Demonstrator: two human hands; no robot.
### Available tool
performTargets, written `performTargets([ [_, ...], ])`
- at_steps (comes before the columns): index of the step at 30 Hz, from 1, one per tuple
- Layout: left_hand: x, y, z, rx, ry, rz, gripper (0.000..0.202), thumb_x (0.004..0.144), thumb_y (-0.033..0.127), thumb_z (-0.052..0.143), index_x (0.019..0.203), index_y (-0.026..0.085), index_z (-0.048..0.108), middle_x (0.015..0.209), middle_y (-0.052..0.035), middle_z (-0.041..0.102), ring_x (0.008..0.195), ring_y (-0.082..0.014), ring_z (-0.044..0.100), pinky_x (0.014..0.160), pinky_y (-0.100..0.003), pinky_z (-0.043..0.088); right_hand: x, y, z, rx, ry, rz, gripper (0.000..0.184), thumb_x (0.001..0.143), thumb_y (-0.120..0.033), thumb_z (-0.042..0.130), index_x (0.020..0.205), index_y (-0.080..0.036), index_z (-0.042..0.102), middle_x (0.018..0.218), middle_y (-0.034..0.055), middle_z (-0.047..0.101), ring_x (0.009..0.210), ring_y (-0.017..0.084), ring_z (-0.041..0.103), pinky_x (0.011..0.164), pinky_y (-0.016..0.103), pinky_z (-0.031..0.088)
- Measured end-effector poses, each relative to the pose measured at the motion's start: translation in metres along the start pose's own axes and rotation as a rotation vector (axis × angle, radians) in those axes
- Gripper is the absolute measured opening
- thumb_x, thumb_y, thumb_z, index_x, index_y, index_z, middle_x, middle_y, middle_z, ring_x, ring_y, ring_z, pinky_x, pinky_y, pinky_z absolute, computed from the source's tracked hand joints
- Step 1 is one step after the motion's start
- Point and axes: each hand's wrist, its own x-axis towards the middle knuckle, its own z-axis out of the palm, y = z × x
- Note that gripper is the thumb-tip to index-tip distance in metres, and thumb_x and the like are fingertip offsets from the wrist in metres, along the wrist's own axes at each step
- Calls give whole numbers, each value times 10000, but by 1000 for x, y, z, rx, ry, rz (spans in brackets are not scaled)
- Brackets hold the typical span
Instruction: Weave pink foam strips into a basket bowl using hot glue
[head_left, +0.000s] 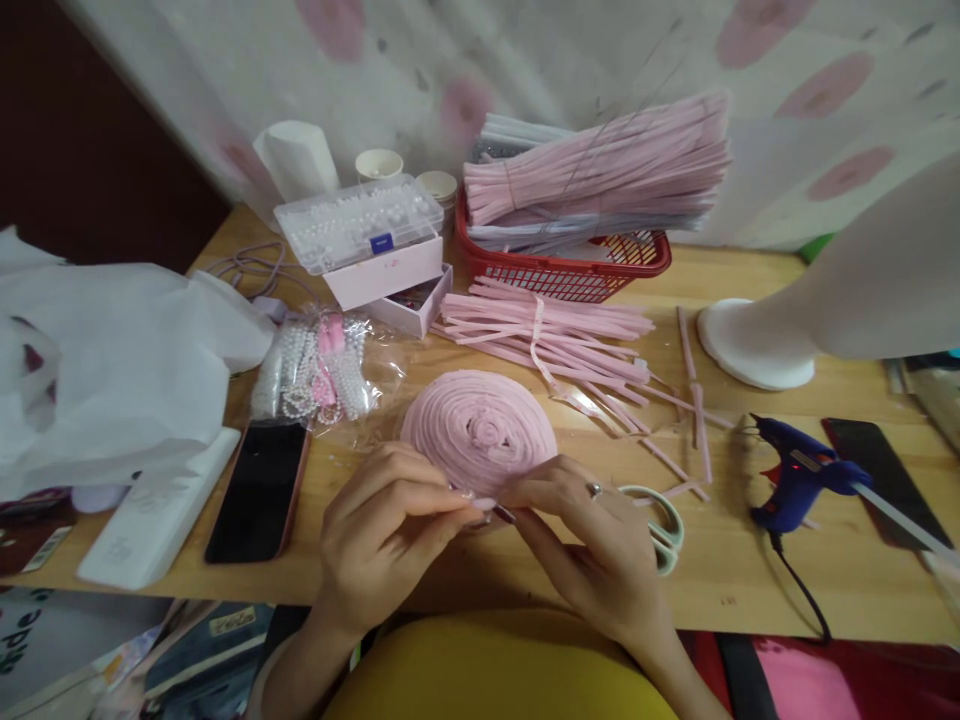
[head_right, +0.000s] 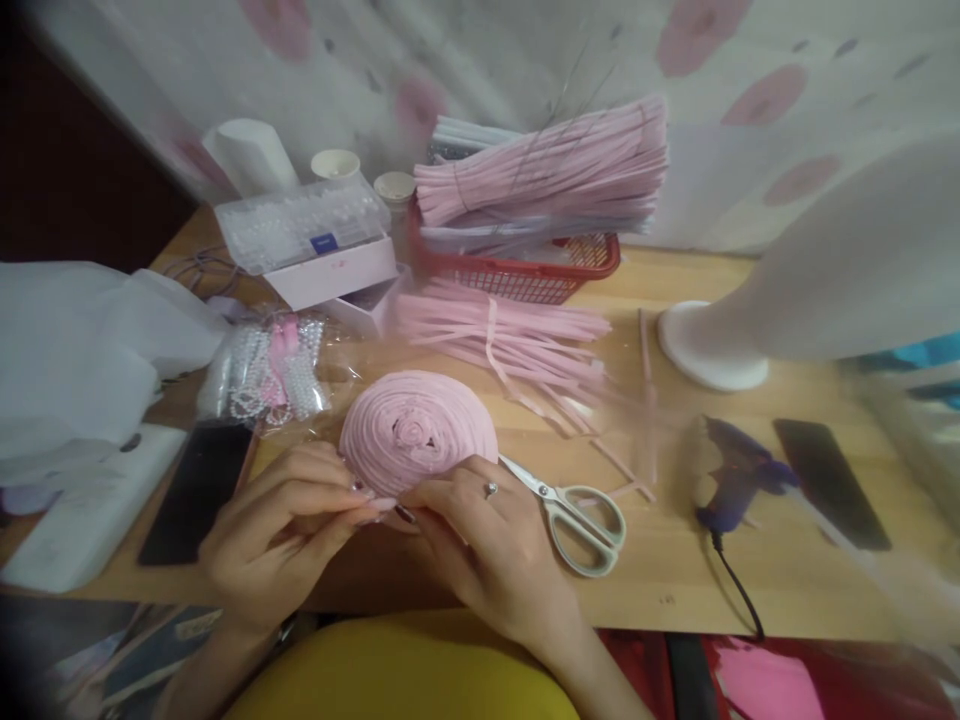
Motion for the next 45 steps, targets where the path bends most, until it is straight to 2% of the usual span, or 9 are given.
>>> performTargets([
  [9,11,7,-7,-197,-270,65,95,953,219,637,922,173,714,798,-5,712,779,-120,605,742,-301,543,-1,-4,-12,533,-44,145,81,1002,-234,605,958,-220,672,898,8,668,857,131,638,764,258,510],
  [14,11,9,0,-112,-247,98,117,849,220,773,880,169,671,763,20,697,743,-111,617,729,-281,544,-4,-6,1,852,23,436,195,1007,-342,607,875,-231,699,802,-9,611,719,106,576,684,237,487],
  [18,12,11,4,-34,-164,74,320,862,373,763,1067,155,649,895,-29,705,825,-126,664,749,-271,567,-11,-2,7,1072,-12,659,266,1004,-409,611,852,-210,698,674,-30,584,546,62,489,544,191,419],
  [23,15,14,5,-3,-200,124,270,900,361,718,1064,151,674,897,-46,705,814,-131,672,739,-256,577,-10,-5,7,1161,-41,748,231,929,-411,712,865,-194,662,629,-52,600,421,32,437,422,155,379],
  [27,12,16,5,15,-156,69,78,904,127,678,957,184,671,786,1,707,738,-114,643,688,-260,566,-7,-12,2,886,39,550,126,942,-314,686,881,-208,658,656,-46,621,471,61,533,451,168,445],
  [30,7,14,4,51,-128,56,129,872,87,705,925,198,668,762,14,703,709,-114,644,652,-267,559,-19,-7,-17,305,59,372,66,958,-250,635,968,-234,697,770,-6,694,621,113,634,570,225,509],
  [34,2,9,4,69,-35,29,161,850,68,719,915,209,678,746,25,684,674,-108,642,613,-267,549,-65,19,-55,-444,84,482,140,965,-319,579,987,-243,694,936,57,722,823,213,681,668,321,524],
  [38,1,5,7,73,4,28,130,861,82,710,913,197,684,757,21,691,674,-99,654,596,-239,552,-107,46,-69,-669,-103,577,212,886,-297,551,1021,-217,693,972,97,728,824,267,692,706,393,531],
  [45,2,10,8,145,-81,122,157,892,49,634,979,161,701,841,-11,732,754,-88,698,701,-187,587,-114,44,-83,-721,-175,691,205,782,-343,643,947,-240,709,874,70,765,765,300,716,706,425,525],
])
